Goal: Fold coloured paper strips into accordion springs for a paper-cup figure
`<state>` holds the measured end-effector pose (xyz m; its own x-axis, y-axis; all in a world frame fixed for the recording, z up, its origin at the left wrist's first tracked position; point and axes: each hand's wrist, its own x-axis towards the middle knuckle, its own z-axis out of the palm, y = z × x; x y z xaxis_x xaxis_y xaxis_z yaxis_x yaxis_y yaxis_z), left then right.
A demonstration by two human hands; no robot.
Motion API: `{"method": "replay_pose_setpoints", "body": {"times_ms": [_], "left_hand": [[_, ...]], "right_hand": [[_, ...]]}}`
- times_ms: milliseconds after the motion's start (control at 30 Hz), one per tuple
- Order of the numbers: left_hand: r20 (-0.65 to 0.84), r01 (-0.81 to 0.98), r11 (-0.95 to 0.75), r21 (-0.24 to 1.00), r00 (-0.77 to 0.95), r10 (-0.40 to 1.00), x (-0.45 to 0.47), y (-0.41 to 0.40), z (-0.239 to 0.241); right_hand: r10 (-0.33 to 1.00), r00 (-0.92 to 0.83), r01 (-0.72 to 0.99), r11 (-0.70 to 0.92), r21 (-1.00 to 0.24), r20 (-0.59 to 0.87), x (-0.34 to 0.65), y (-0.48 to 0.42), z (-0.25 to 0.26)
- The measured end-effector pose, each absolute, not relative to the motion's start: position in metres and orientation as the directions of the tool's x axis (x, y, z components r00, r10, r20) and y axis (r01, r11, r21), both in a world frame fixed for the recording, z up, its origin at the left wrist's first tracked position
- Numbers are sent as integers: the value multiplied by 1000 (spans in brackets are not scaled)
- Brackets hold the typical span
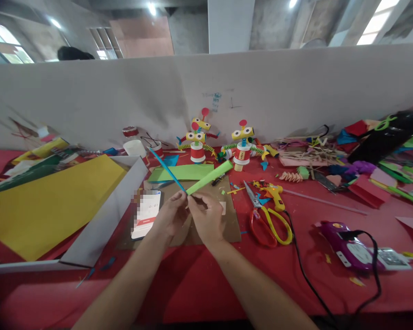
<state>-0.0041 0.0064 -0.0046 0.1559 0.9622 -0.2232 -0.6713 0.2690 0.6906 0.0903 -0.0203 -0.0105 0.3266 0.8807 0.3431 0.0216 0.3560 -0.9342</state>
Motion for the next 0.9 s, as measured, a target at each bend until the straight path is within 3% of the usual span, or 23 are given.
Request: {"method": "replay_pose_setpoints", "body": {"times_ms": [133,300,667,900], "left_hand": [[-287,-710,403,578,286,914,-12,9,-4],[-299,-723,465,511,358,884,-16,10,-6],[-366,-618,520,590,369,854,-15,9,-3],[-392,-571,424,703,186,901,-10,9,4]], "right_hand": [[904,365,-199,309,-930,223,103,-12,-7],[975,207,-452,164,-877,75,114,-3,-1],[999,-42,-596,-21,-803,5,108,-6,-1],[991,-93,-697,-133,-705,-95,107,-4,-6]]}}
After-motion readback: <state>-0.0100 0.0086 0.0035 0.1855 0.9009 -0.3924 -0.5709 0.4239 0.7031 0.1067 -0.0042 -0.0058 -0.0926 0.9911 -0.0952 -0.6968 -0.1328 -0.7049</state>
